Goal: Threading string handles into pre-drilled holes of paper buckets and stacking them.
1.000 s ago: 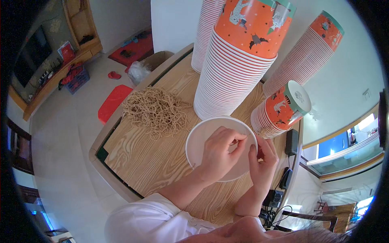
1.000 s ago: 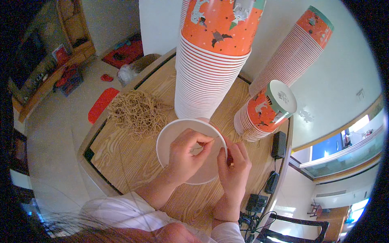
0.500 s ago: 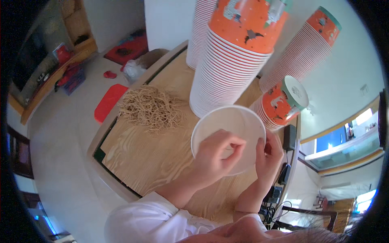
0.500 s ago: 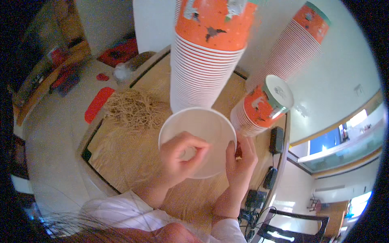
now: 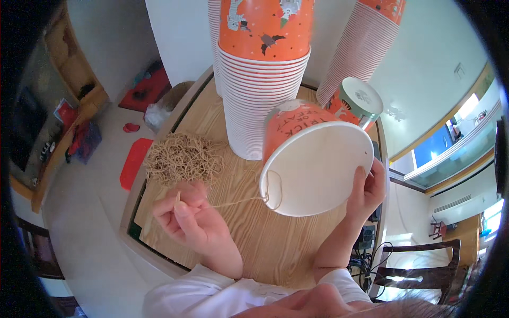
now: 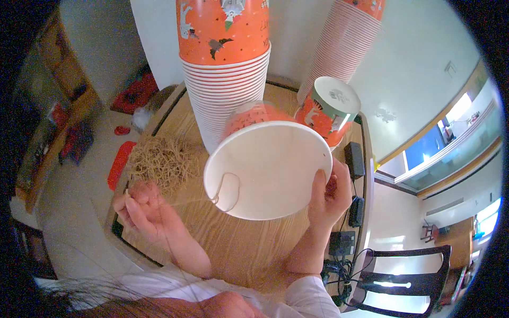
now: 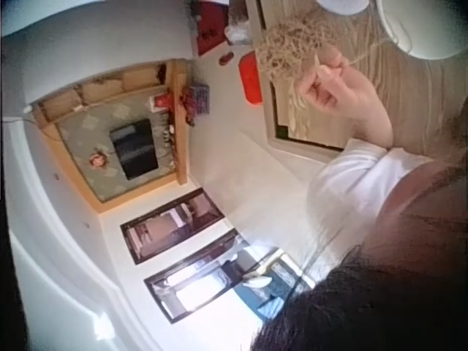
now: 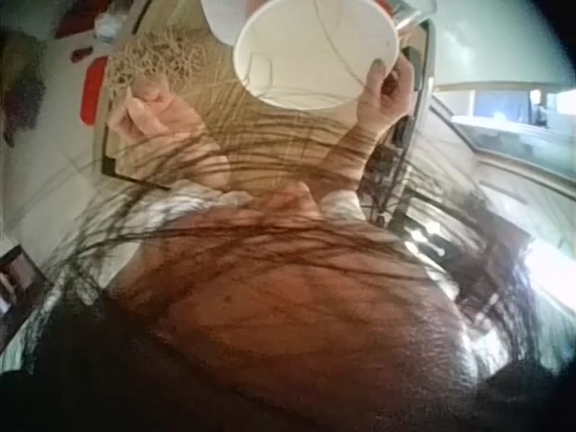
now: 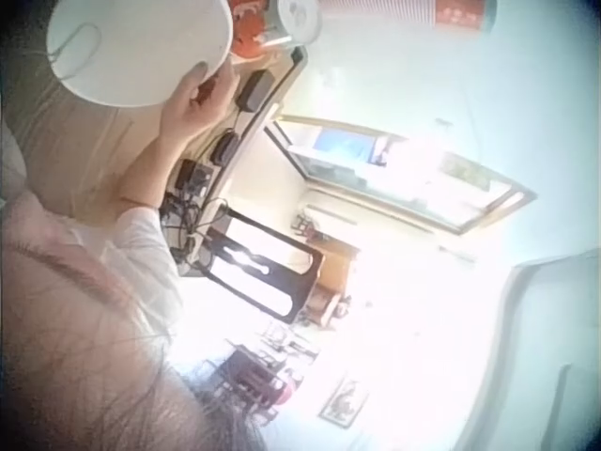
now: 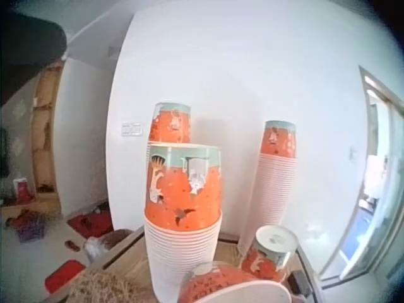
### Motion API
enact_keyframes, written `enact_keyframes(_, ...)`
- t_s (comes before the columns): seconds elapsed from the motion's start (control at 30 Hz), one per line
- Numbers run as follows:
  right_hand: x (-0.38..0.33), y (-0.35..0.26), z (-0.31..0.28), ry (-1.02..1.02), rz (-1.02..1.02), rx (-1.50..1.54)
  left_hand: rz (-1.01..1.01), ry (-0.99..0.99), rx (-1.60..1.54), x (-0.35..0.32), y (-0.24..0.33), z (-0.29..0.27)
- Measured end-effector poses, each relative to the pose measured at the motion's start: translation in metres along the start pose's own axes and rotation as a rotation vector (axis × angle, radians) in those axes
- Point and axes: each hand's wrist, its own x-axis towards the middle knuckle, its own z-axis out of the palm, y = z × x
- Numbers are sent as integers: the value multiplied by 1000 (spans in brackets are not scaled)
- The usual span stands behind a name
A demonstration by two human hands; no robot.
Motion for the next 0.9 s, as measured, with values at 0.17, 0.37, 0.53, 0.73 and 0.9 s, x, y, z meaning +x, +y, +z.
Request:
enact_keyframes(0.17,-1,5,-1,39,-132,-37,55,34,39,-3,7,2)
enact_keyframes(0.37,3,7,1,91,-93,-42,236,244,85,18,24,-19)
enact_keyframes(0.53,-2,7,7,83,-45,-62,110,-2,255,-5,10,-5)
enact_keyframes(0.73,-12,-23,18,-137,-105,-185,-316,-726,380,-45,-13,25)
enact_keyframes(0.9,-24,-37,25,-310,-42,-166,-285,-734,455,-47,-14,34)
